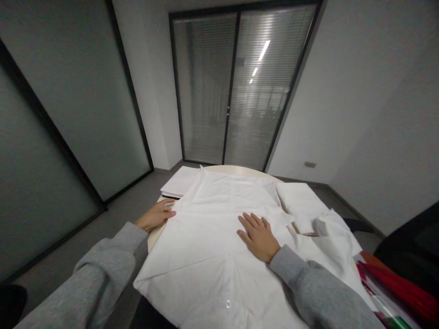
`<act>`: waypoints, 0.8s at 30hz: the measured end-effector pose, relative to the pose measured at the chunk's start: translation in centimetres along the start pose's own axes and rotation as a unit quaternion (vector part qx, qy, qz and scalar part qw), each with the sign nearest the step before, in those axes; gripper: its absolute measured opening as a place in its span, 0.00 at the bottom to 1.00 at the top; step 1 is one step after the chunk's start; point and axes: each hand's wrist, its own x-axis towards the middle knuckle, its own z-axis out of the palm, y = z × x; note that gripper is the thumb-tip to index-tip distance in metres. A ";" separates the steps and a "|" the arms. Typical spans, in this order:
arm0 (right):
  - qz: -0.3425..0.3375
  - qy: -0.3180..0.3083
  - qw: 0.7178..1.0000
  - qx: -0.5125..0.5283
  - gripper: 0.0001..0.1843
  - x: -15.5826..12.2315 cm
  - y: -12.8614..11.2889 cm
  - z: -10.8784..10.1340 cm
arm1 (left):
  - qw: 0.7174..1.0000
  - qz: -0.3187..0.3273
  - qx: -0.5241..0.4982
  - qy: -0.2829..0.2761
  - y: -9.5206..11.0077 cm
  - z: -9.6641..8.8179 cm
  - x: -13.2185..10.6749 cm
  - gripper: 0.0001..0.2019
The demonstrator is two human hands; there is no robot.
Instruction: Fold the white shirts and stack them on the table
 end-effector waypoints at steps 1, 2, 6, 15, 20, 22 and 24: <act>0.000 -0.006 1.000 0.005 0.33 0.0 0.1 0.3 | 1.000 -0.005 -0.019 -0.005 0.0 -0.1 0.0 0.44; 0.000 -0.008 1.000 0.007 0.33 0.1 0.2 0.4 | 1.000 -0.006 -0.027 -0.002 0.1 -0.2 -0.1 0.44; -0.001 -0.007 1.000 0.003 0.34 0.0 0.1 0.3 | 0.990 0.047 0.099 0.091 -0.1 0.5 -1.5 0.37; -0.013 0.053 0.998 0.009 0.30 0.2 0.4 0.7 | 0.974 0.091 0.194 0.069 -1.7 1.1 -4.4 0.32; -0.002 0.039 0.999 0.002 0.30 0.2 0.8 0.9 | 0.982 0.084 0.167 -0.008 -1.8 -0.7 -3.8 0.27; 0.005 0.027 1.000 -0.005 0.31 0.1 0.7 0.8 | 0.960 0.110 0.258 0.011 -1.3 -0.9 -4.1 0.23; 0.008 0.015 1.000 -0.010 0.31 0.0 0.5 0.7 | 0.921 0.135 0.363 0.049 -0.5 -0.5 -4.8 0.21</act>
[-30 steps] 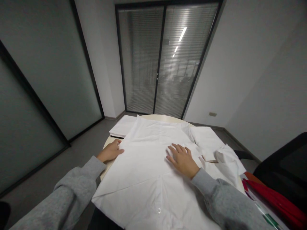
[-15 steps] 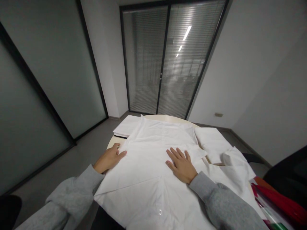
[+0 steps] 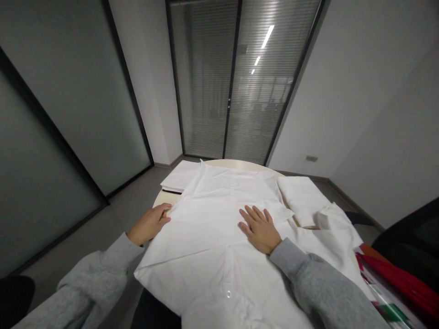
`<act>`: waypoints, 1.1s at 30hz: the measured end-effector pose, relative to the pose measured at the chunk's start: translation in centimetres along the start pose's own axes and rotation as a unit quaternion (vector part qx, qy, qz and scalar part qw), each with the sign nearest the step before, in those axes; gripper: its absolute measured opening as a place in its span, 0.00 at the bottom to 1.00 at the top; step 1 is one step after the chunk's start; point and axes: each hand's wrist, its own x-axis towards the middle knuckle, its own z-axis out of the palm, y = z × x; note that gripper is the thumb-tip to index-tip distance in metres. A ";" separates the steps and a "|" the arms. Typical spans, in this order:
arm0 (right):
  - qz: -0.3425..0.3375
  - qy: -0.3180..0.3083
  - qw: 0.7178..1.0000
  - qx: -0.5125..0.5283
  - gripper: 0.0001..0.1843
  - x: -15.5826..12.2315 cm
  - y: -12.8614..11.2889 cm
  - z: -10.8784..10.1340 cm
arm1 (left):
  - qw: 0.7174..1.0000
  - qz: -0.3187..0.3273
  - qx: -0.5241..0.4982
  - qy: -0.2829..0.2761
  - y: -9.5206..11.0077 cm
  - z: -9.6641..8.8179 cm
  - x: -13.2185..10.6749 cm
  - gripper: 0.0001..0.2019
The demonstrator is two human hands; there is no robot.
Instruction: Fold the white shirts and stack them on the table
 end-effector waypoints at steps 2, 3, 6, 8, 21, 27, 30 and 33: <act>-0.003 -0.011 1.000 -0.002 0.32 -0.1 -0.1 -0.1 | 0.995 0.036 0.091 0.029 1.5 -0.2 -0.6 0.21; -0.006 -0.015 1.000 -0.002 0.33 -0.1 -0.2 -0.1 | 0.990 0.066 0.122 0.038 2.3 -0.2 -1.0 0.22; -0.009 -0.028 1.000 -0.002 0.34 -0.1 -0.1 -0.2 | 0.970 0.170 0.173 0.014 3.6 0.7 -1.7 0.29; -0.001 -0.036 0.999 0.001 0.35 -0.1 0.0 -0.2 | 0.961 0.199 0.189 -0.024 3.1 1.8 -2.0 0.34; 0.073 -0.066 0.995 0.004 0.37 -0.6 0.0 -0.3 | 0.951 0.161 0.264 -0.034 4.1 0.2 0.0 0.35; 0.068 -0.056 0.996 0.002 0.36 -0.8 0.0 -0.6 | 0.939 0.248 0.238 -0.002 6.7 1.1 8.4 0.31; 0.073 -0.053 0.996 -0.001 0.36 -1.0 0.3 -0.6 | 0.944 0.212 0.252 -0.010 4.9 2.1 11.8 0.30; 0.078 -0.050 0.996 -0.005 0.36 -1.3 0.6 -0.5 | 0.947 0.189 0.261 -0.007 3.1 2.4 13.5 0.30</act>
